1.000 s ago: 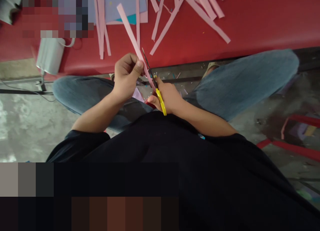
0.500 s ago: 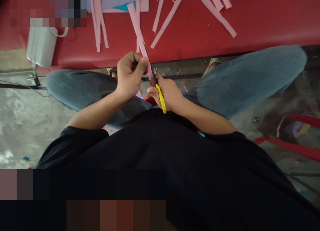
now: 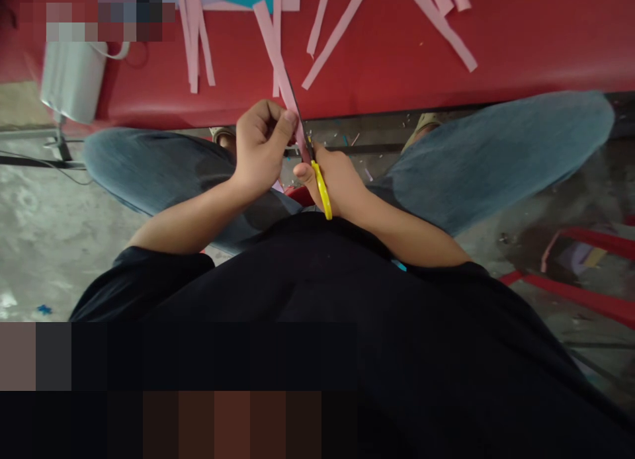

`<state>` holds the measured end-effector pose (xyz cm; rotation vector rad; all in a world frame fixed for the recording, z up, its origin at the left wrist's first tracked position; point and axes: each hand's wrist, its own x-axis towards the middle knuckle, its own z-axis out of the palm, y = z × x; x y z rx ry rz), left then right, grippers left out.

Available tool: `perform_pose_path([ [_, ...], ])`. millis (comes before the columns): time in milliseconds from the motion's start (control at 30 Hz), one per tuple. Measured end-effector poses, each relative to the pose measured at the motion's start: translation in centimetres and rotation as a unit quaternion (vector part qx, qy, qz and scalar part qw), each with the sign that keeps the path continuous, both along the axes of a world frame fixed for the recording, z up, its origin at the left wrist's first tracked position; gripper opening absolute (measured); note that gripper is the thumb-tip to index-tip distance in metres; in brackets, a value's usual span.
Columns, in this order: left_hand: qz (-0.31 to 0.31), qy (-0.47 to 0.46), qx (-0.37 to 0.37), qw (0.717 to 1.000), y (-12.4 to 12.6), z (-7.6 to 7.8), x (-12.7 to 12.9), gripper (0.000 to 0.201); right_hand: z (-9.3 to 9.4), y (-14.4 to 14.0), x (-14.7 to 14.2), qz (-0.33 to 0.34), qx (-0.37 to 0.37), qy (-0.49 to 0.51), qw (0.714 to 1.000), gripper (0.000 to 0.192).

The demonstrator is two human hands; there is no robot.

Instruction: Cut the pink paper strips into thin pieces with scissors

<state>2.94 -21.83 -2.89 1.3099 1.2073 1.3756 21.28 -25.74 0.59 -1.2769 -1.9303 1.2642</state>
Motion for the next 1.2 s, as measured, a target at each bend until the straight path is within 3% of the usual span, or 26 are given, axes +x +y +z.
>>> perform_pose_path([
  [533, -0.005, 0.000, 0.016, 1.000, -0.1, 0.4, 0.3, 0.058, -0.3, 0.1, 0.1, -0.021, 0.007, 0.009, 1.000, 0.080],
  [633, -0.011, -0.010, 0.028, 0.999, -0.2, 0.8, 0.3, 0.057, -0.3, 0.1, 0.0, -0.031, -0.033, 0.066, 0.997, 0.072],
  [733, -0.025, -0.026, 0.026, 0.999, -0.4, 1.3, 0.4, 0.058, -0.5, 0.4, -0.3, -0.083, -0.064, 0.133, 0.986, 0.064],
  [833, -0.031, -0.033, 0.015, 0.999, -0.5, 1.5, 0.4, 0.060, -1.1, 1.0, -0.8, -0.138, -0.036, 0.166, 0.976, 0.065],
  [933, -0.052, -0.043, 0.003, 0.998, -0.5, 1.1, 0.5, 0.060, -1.4, 1.4, -0.9, -0.151, -0.026, 0.174, 0.973, 0.067],
  [1200, -0.028, -0.050, -0.017, 0.998, -0.1, 0.5, 0.2, 0.060, 0.2, 0.3, -0.8, -0.136, -0.051, 0.155, 0.977, 0.067],
])
